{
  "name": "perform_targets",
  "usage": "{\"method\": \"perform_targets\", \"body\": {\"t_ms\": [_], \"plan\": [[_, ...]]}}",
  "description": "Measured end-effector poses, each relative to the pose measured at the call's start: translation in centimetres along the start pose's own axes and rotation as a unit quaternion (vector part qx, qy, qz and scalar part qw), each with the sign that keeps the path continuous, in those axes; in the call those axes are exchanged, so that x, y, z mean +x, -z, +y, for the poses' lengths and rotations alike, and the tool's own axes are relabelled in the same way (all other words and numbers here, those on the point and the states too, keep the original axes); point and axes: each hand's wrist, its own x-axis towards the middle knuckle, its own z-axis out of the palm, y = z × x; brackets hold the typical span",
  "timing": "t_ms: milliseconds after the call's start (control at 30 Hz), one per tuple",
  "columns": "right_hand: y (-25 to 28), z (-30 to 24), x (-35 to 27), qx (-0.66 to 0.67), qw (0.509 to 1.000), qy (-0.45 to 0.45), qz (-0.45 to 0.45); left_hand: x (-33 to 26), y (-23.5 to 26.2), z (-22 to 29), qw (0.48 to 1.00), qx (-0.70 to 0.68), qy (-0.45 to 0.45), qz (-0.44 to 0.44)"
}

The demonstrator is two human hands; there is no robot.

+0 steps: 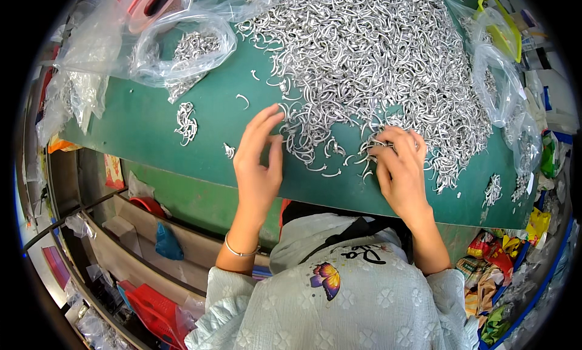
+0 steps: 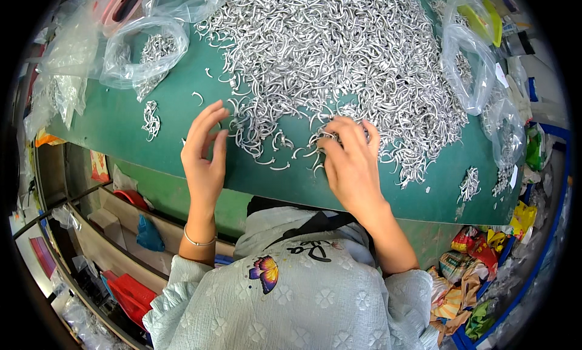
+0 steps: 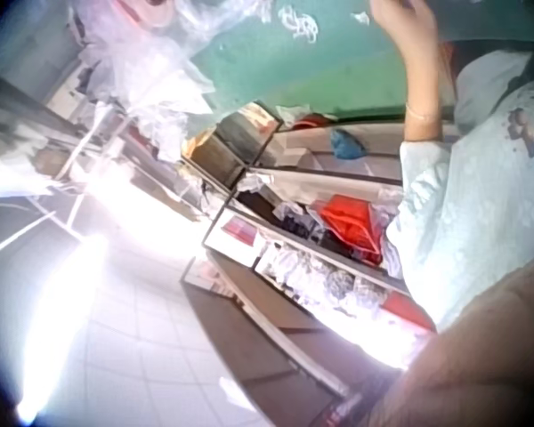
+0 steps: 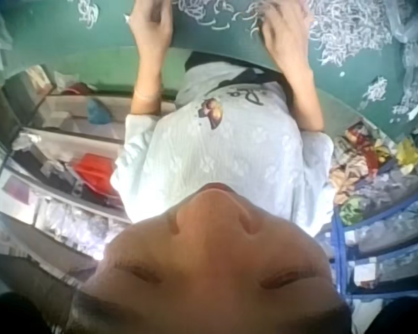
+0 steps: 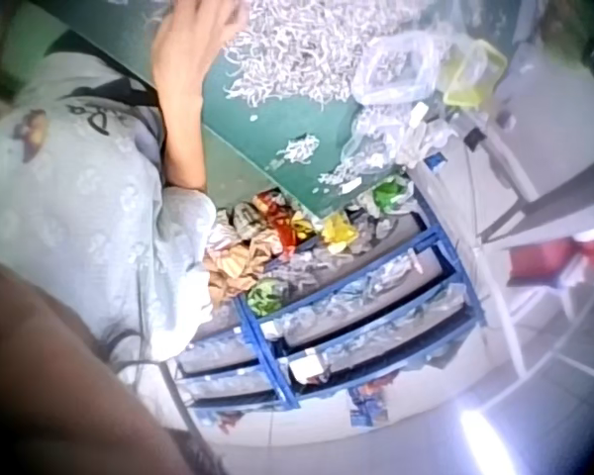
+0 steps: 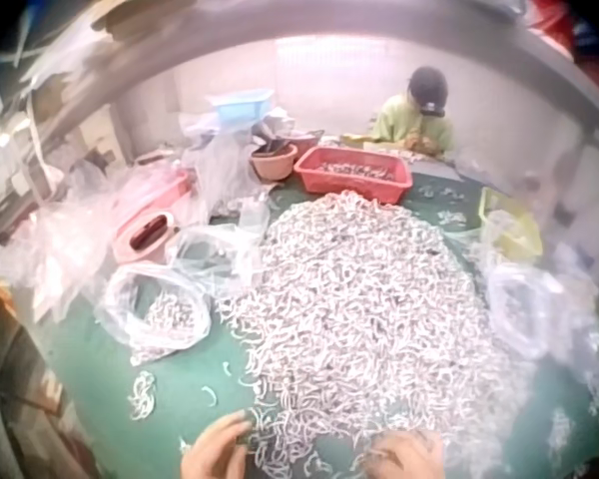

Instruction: The person sorts through a large pile of small crescent-shaped metal parts by hand, picking up individual pieces and grouping them together on the green tabletop.

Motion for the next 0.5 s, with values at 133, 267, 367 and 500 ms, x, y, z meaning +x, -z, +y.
{"method": "perform_targets", "body": {"t_ms": [133,267,367,500], "plan": [[-0.6,-1.9,2.7,0.071,0.997,-0.027,0.034,-1.2,-0.4,1.6,0.980,0.173,-0.058,-0.074],[-1.9,-2.9,4.1,0.022,0.996,0.065,-0.064,-1.7,-1.6,1.1,0.969,0.204,-0.091,-0.106],[-1.6,-0.9,2.9,-0.026,0.996,0.054,-0.070,-1.4,-2.0,0.4,0.979,0.162,-0.099,-0.075],[0.7,0.3,1.2,-0.042,0.999,0.010,-0.011,-0.2,-2.4,0.0,0.991,0.106,-0.083,-0.026]]}}
